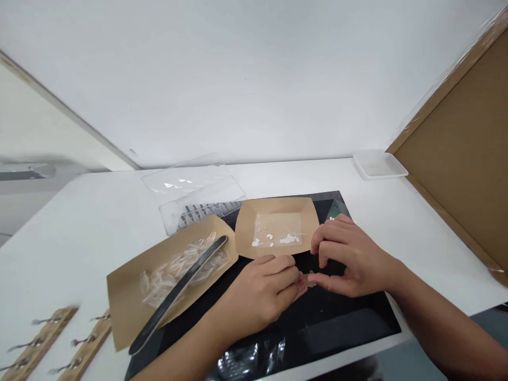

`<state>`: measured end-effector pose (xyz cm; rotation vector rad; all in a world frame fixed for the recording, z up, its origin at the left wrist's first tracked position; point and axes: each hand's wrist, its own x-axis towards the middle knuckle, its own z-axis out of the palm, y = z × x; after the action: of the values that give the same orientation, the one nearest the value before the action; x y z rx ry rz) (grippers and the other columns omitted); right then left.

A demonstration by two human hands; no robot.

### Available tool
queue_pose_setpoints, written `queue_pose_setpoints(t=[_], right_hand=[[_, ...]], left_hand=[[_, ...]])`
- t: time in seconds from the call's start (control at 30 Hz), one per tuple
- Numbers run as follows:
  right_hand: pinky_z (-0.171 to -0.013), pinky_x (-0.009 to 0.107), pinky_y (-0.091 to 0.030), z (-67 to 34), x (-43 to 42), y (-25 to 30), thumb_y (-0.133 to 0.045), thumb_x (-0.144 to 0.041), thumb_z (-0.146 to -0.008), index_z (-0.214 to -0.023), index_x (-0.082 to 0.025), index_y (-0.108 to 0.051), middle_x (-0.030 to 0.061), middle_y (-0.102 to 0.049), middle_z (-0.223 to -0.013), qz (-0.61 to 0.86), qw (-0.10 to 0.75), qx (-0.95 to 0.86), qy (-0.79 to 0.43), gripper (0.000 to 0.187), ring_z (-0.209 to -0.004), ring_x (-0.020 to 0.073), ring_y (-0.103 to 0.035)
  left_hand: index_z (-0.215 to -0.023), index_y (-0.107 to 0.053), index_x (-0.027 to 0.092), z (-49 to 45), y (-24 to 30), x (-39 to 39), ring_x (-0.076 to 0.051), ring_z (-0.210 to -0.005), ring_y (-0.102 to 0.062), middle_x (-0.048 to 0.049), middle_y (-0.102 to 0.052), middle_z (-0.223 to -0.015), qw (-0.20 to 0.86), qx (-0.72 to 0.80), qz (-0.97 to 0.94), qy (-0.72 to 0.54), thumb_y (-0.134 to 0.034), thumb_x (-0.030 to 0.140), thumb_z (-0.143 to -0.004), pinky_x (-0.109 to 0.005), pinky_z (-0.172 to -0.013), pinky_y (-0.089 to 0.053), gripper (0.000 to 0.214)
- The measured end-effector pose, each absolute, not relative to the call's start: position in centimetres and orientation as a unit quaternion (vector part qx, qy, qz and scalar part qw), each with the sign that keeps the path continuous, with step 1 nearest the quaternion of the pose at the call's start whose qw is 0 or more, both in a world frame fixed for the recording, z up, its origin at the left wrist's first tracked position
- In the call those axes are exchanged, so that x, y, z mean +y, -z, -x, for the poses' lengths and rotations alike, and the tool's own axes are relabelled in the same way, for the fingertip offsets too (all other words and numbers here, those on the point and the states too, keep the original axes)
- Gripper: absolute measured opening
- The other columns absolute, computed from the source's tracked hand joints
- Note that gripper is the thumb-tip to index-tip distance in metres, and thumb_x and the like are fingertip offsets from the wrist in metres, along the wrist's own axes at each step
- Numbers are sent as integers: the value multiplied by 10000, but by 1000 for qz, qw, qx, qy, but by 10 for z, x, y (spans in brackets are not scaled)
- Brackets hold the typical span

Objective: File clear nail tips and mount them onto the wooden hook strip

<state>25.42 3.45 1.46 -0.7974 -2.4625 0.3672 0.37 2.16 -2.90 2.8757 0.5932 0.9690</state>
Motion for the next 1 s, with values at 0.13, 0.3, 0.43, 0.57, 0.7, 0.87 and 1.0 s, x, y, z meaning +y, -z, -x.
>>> queue_pose_setpoints(t=[0.13,0.3,0.43,0.57,0.7,0.87,1.0], right_hand=[[-762,365,-332,-253,32,-14,-706,-396,-970,-836,-218,-566,19,-687,-970,278,256,-918,-121,263,-821,167,-616],[-759,365,-338,-254,35,-10,-708,-369,-954,-882,-222,-581,13,-683,-958,276,275,-914,-111,207,-828,167,-626],[-749,372,-334,-254,35,-11,-713,-368,-938,-856,-222,-555,18,-692,-946,273,283,-912,-114,230,-805,169,-626],[-745,380,-339,-254,35,-11,-705,-393,-917,-783,-227,-485,18,-692,-927,263,290,-911,-127,307,-784,175,-616],[-759,384,-344,-256,38,-10,-688,-403,-918,-805,-229,-505,18,-686,-922,264,295,-908,-137,277,-795,179,-618],[-758,375,-334,-257,41,-8,-680,-368,-942,-867,-222,-567,16,-664,-891,277,291,-909,-108,200,-795,181,-616],[-751,370,-324,-256,41,-7,-673,-333,-968,-860,-217,-569,12,-651,-848,296,279,-912,-51,190,-765,176,-584]], left_hand=[[-860,-672,159,-4,30,16,-147,-799,-637,1,-667,-777,7,193,-933,-303,-667,152,-1032,-311,-651,-446,173],[-854,-665,161,-5,31,15,-135,-769,-640,5,-673,-789,-4,197,-933,-302,-645,128,-1040,-315,-640,-439,190],[-811,-652,174,-5,28,15,-120,-708,-621,19,-650,-751,4,213,-931,-296,-636,161,-1051,-306,-607,-422,241],[-777,-640,167,-6,28,14,-119,-675,-594,21,-618,-713,-4,219,-929,-297,-631,166,-1053,-313,-582,-391,276],[-772,-638,162,-6,30,14,-119,-680,-583,19,-624,-720,-14,216,-929,-301,-636,163,-1052,-319,-587,-366,281],[-778,-633,157,-6,31,12,-119,-680,-570,19,-626,-723,-18,221,-927,-304,-646,153,-1044,-325,-600,-349,267],[-772,-634,149,-7,32,8,-128,-685,-568,14,-623,-714,-46,215,-926,-307,-666,136,-1028,-333,-593,-325,258]])
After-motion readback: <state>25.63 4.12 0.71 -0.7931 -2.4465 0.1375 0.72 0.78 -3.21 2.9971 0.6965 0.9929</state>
